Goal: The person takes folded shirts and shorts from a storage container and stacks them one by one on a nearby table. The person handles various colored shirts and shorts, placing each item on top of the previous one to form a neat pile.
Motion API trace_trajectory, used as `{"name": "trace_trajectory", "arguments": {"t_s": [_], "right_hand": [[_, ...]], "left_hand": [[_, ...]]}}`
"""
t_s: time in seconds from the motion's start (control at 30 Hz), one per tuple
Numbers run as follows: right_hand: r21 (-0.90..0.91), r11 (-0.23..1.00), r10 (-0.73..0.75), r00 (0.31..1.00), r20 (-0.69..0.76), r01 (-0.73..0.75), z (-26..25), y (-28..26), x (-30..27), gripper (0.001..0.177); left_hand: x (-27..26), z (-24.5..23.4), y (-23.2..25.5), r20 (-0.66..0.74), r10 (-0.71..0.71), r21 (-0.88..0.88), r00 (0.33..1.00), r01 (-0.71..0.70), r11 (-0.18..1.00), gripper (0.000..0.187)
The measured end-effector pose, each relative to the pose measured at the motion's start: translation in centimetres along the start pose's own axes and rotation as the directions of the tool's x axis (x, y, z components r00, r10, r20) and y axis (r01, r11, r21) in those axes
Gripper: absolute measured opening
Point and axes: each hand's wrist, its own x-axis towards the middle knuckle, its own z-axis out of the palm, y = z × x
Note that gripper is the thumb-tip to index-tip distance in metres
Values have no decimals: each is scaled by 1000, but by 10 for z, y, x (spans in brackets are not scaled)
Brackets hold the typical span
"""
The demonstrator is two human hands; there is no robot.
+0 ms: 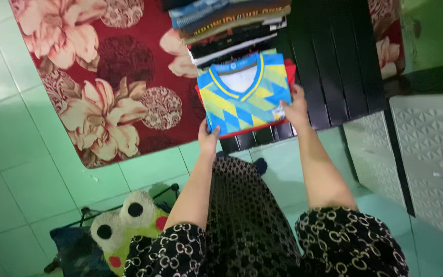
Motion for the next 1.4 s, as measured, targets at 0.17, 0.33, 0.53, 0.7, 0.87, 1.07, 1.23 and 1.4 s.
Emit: {"name": "trace_trajectory", "arguments": {"t_s": [0.17, 0.33, 0.53, 0.7, 0.87, 1.07, 1.23, 1.4], "right_hand": [[-161, 987, -8, 996, -91, -6, -7, -18, 2, 67], [-332, 942, -1, 991, -136, -45, -7, -25, -11, 69], [-323, 943, 28, 984, -175, -84, -6, -33, -16, 72], [-411, 904, 42, 980, -193, -119, -1, -53, -30, 72], [-518, 847, -261, 942, -213, 117, 21, -93, -68, 70], [-668, 702, -191, 969, 156, 246, 70, -110, -116, 66], [-692, 692, -44, 969, 243, 205, 76, -89, -111, 69], [-680, 712, 54, 951, 304, 177, 77, -64, -94, 75]], "left_hand": [[-8, -6, -9, 4, -95, -15, 995, 95, 995, 55], [-18, -12, -26, -80, 1, 101, 997, 7, 995, 58], [-16, -17, -34, -39, 66, 127, 997, -61, 990, 56], [-30, -1, -5, -87, 95, 358, 992, -58, 932, 58], [-77, 39, 44, 94, 471, 835, 877, -328, 442, 83], [-88, 73, 63, 375, -1, 923, 927, -373, 93, 91], [-74, 61, 52, 350, -204, 926, 914, -370, -71, 98], [-56, 64, 49, 288, -352, 928, 890, -351, -128, 91]]}}
